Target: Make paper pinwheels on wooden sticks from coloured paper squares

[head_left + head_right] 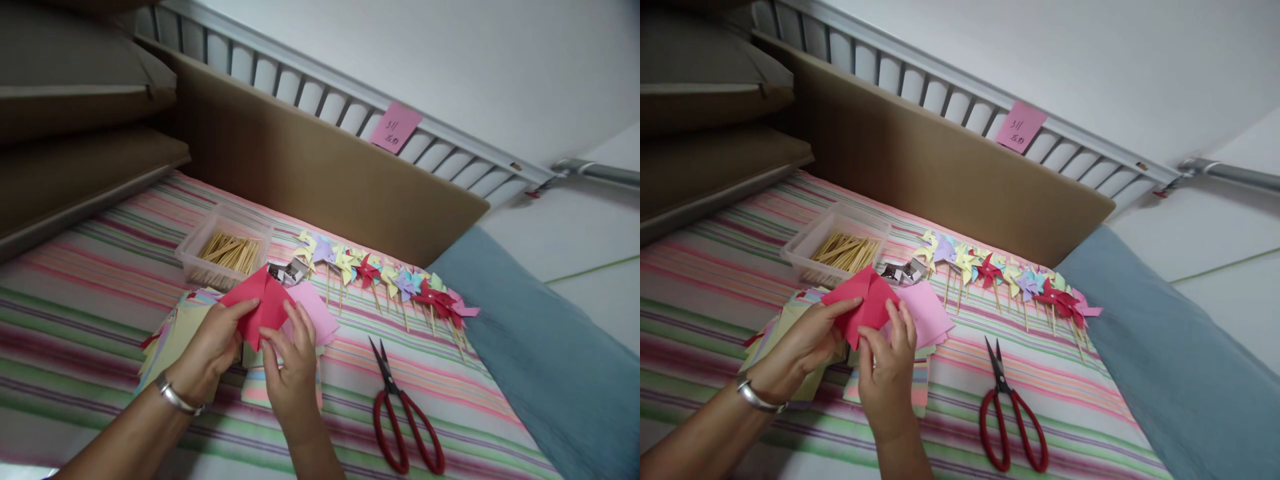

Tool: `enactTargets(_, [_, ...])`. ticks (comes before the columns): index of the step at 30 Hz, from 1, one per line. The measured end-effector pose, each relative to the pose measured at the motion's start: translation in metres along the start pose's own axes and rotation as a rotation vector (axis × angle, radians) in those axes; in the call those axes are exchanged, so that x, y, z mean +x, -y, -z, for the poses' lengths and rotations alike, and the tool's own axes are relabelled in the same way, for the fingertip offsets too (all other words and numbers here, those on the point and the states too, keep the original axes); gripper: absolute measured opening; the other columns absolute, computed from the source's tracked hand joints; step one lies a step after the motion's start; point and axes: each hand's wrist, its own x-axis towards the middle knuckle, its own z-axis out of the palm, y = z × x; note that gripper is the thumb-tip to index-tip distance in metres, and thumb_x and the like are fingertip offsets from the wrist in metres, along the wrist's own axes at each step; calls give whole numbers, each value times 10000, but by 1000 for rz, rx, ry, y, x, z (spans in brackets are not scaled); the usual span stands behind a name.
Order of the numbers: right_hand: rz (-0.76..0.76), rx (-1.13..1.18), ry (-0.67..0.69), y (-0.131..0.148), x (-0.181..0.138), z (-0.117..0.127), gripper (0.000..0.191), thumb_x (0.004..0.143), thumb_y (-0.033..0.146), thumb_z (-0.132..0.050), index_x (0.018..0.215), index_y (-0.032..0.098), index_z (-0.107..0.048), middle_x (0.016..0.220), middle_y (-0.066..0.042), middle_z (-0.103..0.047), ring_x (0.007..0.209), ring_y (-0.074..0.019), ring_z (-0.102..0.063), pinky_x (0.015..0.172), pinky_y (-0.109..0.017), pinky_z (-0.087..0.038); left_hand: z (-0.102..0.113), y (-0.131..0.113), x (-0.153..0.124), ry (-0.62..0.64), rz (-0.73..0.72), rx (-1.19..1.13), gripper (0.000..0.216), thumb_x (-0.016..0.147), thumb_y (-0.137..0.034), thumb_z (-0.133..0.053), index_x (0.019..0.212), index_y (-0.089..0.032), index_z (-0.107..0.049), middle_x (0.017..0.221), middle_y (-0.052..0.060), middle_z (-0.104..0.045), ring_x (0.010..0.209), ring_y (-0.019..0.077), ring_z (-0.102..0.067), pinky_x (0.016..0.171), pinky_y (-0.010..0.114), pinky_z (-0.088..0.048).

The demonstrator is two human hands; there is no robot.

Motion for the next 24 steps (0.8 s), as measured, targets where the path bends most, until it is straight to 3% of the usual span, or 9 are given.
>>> enactTargets(5, [33, -49, 7, -1, 1, -3, 320, 837, 34, -479, 1012, 226, -665, 1424, -97, -360, 1361, -276, -248, 1051, -507, -336, -1, -1, -2, 6, 47, 12, 98, 602, -69, -704, 673, -128, -672, 473, 1, -635, 330, 101, -493, 321, 196, -350])
enactTargets(10, [38, -46, 12, 2, -1, -6, 287, 819, 36, -486, 908, 221, -687, 1440, -77, -343, 1365, -281, -229, 1053, -503, -329, 2, 2, 0, 29, -2, -12, 154, 577, -28, -711, 701, -113, -679, 609, 37, -706, 495, 129, -603, 462, 205, -476])
enactTargets(14, [30, -29, 14, 3, -2, -8, 232, 829, 72, -509, 851, 217, -689, 1442, -70, -348, 1361, -279, -235, 1053, -494, -324, 5, 6, 3, 45, -6, -25, 144, 607, -56, -721, 732, -116, -682, 649, 34, -719, 471, 116, -580, 447, 212, -464])
enactTargets(19, [8, 1, 34, 5, -1, -7, 216, 831, 89, -521, 851, 223, -689, 1439, -65, -362, 1364, -275, -232, 1060, -492, -304, 4, 5, 1, 27, -25, -44, 163, 619, -27, -709, 757, -111, -688, 661, 23, -720, 585, 121, -632, 615, 218, -524])
enactTargets(24, [-121, 97, 20, 7, 2, -5, 134, 822, 144, -574, 819, 224, -681, 1422, -70, -405, 1351, -265, -274, 1068, -479, -292, 3, 6, 0, 43, -73, 2, 229, 596, -55, -738, 814, -110, -698, 707, 35, -734, 597, 137, -640, 602, 228, -516])
